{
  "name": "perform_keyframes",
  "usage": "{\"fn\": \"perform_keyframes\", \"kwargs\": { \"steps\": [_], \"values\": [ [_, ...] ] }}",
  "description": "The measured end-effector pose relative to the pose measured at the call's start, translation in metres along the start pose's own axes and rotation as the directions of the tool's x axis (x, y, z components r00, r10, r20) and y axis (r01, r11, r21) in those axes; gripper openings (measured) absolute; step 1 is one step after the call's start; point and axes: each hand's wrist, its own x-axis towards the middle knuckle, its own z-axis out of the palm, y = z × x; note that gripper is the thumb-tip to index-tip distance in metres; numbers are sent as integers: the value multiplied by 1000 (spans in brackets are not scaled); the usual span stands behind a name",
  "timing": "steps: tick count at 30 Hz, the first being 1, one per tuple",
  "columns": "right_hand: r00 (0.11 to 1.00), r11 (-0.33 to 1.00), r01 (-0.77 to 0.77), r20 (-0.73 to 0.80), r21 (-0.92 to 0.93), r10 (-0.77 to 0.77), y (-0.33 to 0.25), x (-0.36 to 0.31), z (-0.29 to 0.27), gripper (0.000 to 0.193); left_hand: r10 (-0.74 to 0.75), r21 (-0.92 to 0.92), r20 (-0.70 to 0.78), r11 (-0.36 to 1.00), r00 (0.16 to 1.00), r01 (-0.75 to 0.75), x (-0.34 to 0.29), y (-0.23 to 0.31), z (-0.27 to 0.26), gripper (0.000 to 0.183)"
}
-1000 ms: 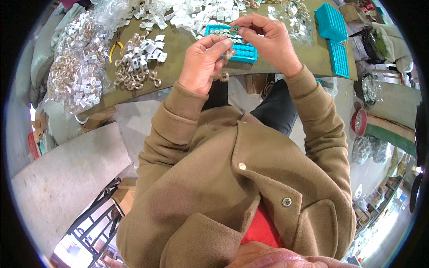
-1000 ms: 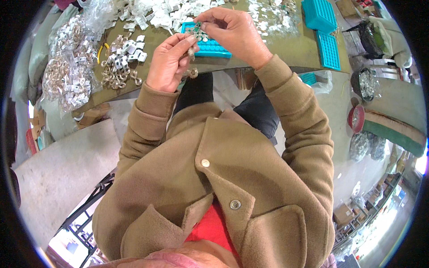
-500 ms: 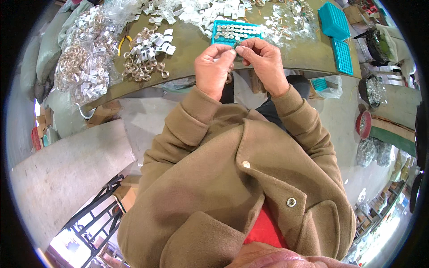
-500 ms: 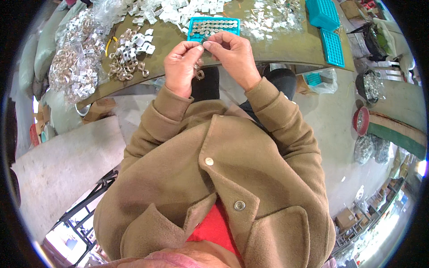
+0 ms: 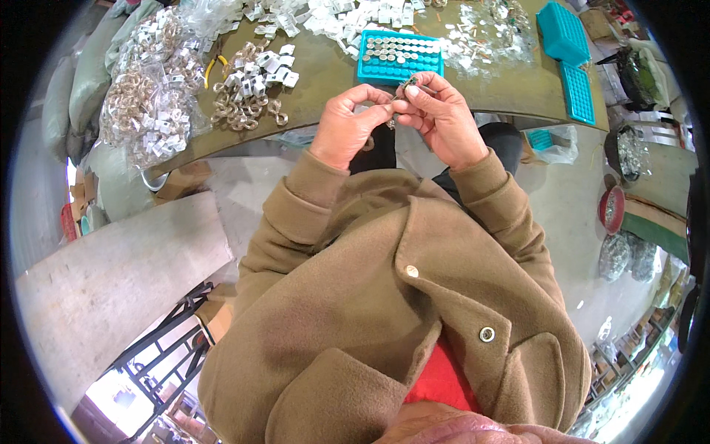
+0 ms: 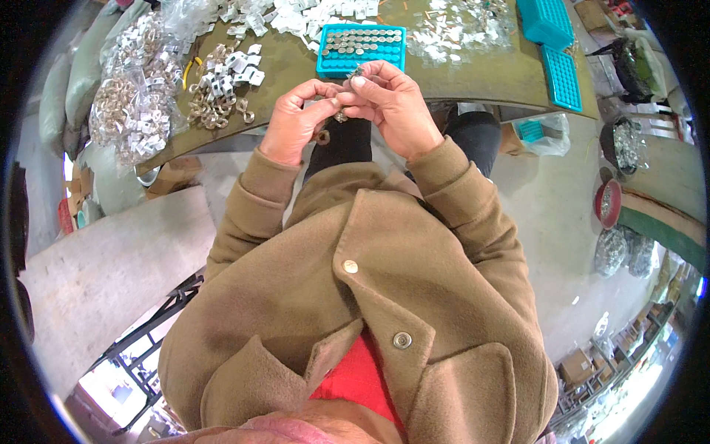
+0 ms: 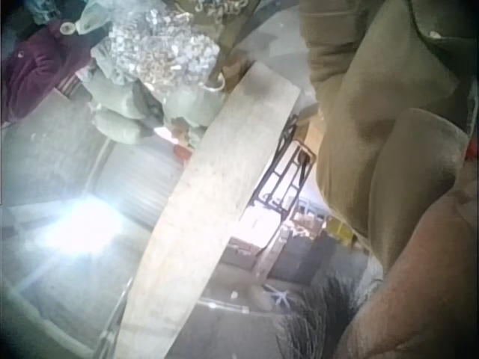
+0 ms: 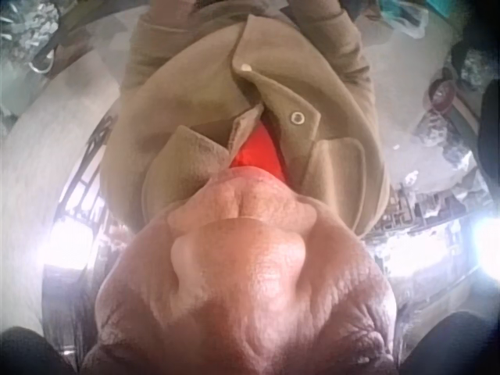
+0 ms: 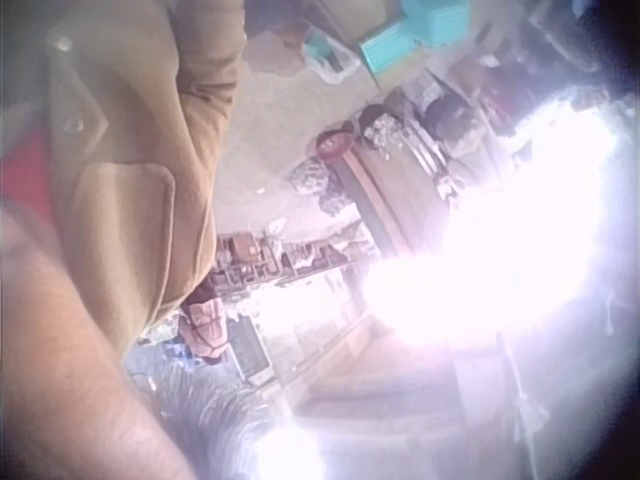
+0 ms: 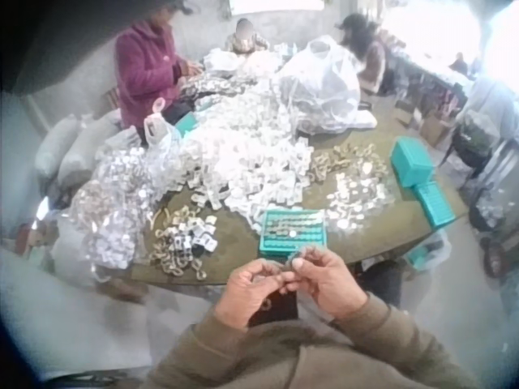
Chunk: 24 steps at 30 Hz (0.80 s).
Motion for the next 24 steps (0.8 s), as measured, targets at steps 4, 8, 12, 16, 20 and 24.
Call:
{"fn": "perform_keyframes", "kwargs": {
  "steps": [4, 8, 12, 16, 20, 24],
  "values": [
    [999, 999, 50, 9, -19, -50, 1, 2, -5, 6, 57, 111, -155, 993, 986, -40, 23, 1, -25, 11],
    [992, 986, 96, 97, -136, -83, 4, 5, -8, 5, 34, 329, -395, 938, 918, 107, 74, 4, -64, 21],
    [994, 960, 91, 88, -264, -70, 9, 5, -6, 4, 78, 431, -422, 894, 903, 125, 116, -8, -70, 28],
    [996, 949, 80, 65, -304, -64, 9, 7, -8, 4, 81, 442, -399, 890, 914, 113, 123, -13, -67, 28],
    [998, 939, 60, 50, -340, -46, 9, 9, -10, 4, -81, 258, -374, 948, 924, 187, 104, -5, -72, 17],
    [995, 965, 77, 80, -250, -58, 13, 13, -6, 5, -147, -38, -281, 989, 948, 142, 72, 4, -65, 4]
  ]
}}
